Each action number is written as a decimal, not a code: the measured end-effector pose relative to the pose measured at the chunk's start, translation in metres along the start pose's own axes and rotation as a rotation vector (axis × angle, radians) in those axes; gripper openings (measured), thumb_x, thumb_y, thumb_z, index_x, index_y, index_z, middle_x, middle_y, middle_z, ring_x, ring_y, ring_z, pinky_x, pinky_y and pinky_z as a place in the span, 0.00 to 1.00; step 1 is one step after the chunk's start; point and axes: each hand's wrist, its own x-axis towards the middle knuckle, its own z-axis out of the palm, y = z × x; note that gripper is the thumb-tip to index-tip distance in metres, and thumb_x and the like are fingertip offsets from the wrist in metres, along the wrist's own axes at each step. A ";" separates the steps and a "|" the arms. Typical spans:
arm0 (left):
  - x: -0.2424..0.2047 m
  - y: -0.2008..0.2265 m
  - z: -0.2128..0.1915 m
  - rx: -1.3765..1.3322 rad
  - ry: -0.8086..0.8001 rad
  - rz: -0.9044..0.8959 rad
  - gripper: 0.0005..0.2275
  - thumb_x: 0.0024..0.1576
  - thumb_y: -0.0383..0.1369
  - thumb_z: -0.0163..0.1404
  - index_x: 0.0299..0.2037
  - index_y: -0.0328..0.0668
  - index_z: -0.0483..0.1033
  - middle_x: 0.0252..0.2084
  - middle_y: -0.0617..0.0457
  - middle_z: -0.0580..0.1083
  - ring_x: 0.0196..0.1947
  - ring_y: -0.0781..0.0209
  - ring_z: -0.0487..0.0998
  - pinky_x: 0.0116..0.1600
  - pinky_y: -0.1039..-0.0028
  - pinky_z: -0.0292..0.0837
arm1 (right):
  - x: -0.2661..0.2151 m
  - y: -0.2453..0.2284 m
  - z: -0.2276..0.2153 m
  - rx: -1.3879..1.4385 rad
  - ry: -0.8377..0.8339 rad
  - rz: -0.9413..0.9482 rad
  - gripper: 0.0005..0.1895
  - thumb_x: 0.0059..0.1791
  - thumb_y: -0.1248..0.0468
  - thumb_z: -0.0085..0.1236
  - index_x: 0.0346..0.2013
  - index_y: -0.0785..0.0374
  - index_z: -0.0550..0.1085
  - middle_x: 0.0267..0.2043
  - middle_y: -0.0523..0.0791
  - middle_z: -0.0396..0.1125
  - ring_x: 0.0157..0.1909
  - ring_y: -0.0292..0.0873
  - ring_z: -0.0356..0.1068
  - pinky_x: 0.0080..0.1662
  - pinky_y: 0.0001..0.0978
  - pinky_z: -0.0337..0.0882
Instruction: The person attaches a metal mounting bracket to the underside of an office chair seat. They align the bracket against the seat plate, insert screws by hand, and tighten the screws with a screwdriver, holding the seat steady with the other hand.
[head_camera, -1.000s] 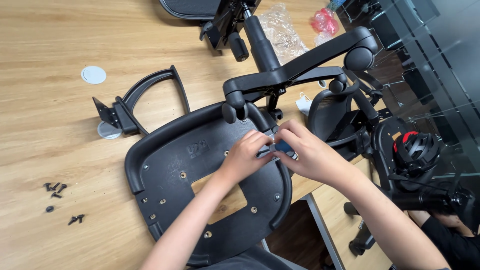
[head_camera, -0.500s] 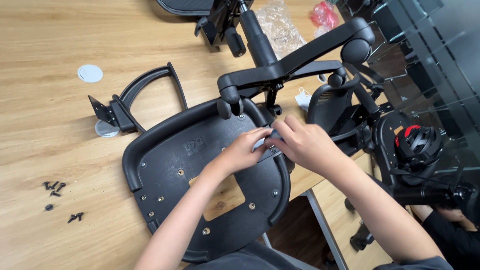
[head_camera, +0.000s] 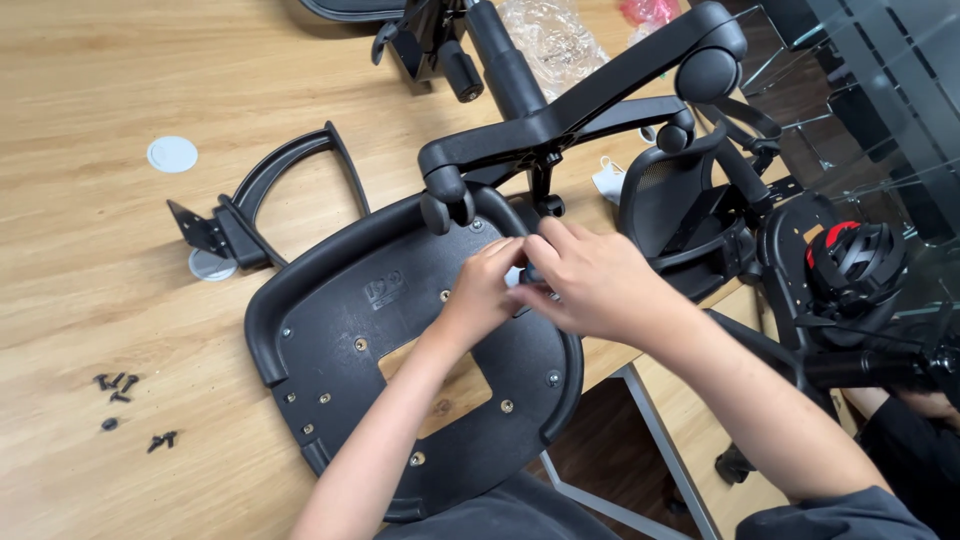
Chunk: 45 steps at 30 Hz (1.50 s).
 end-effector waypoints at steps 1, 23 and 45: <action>0.000 -0.004 0.002 -0.001 -0.003 0.002 0.23 0.43 0.19 0.59 0.51 0.32 0.72 0.46 0.41 0.76 0.49 0.43 0.79 0.52 0.62 0.76 | -0.002 0.003 -0.002 -0.001 0.001 0.004 0.19 0.48 0.52 0.62 0.38 0.64 0.70 0.33 0.46 0.66 0.31 0.46 0.72 0.28 0.35 0.70; 0.006 0.012 -0.001 -0.026 -0.022 -0.070 0.18 0.39 0.22 0.63 0.40 0.34 0.74 0.36 0.43 0.75 0.39 0.45 0.78 0.45 0.64 0.75 | -0.012 0.007 -0.004 0.146 -0.052 -0.024 0.17 0.46 0.57 0.62 0.37 0.65 0.68 0.34 0.48 0.65 0.36 0.49 0.72 0.33 0.40 0.72; -0.021 -0.019 0.020 -0.184 0.004 -0.117 0.09 0.50 0.20 0.59 0.39 0.35 0.76 0.42 0.47 0.75 0.47 0.53 0.77 0.51 0.67 0.75 | -0.012 -0.005 0.032 0.247 0.061 -0.063 0.12 0.49 0.64 0.59 0.36 0.68 0.66 0.35 0.50 0.62 0.32 0.51 0.71 0.32 0.41 0.72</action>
